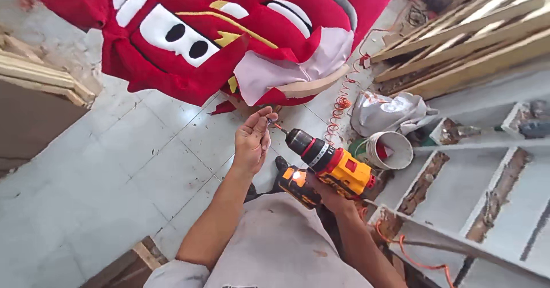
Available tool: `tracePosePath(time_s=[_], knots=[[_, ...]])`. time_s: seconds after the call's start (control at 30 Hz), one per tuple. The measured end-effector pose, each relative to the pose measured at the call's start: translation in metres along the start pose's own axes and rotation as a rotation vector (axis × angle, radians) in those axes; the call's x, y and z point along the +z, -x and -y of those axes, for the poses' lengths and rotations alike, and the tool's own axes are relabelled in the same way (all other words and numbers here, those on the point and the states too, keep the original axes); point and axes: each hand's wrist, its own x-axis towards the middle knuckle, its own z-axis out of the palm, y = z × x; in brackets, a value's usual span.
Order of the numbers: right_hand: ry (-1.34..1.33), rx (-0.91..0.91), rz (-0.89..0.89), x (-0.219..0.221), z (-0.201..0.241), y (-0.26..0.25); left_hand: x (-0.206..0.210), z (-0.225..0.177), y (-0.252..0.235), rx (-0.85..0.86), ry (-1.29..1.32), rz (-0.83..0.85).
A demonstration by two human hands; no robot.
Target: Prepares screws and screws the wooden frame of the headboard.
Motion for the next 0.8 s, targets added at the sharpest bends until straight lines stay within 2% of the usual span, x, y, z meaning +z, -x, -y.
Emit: tracePosePath(time_s=[0.1,0.27,0.3,0.37,0.43,0.53,0.63,0.8], knots=[[-0.212,0.053,-0.051,0.026,-0.009,0.019,0.003,-0.01,0.003,0.018,-0.073,0.105],[-0.679,0.029,0.041,0.042,-0.028,0.032,0.013,-0.018,0.007,0.052,-0.145,0.321],[-0.733,0.009,0.058,0.043,-0.03,0.032,0.015,-0.019,0.007,0.006,-0.112,0.366],[-0.811,-0.027,0.077,0.041,-0.033,0.034,0.012,-0.013,0.005,-0.208,0.057,0.385],[-0.851,-0.062,0.072,0.033,-0.034,0.036,-0.002,0.007,-0.006,-0.434,0.29,0.231],[-0.809,-0.118,0.046,0.014,-0.033,0.039,-0.033,0.044,-0.032,-0.577,0.512,0.093],[-0.73,-0.133,-0.006,-0.007,-0.032,0.046,-0.03,0.058,-0.055,-0.599,0.358,-0.002],[-0.707,-0.145,-0.083,-0.025,-0.033,0.056,-0.014,0.063,-0.108,-0.543,-0.028,-0.385]])
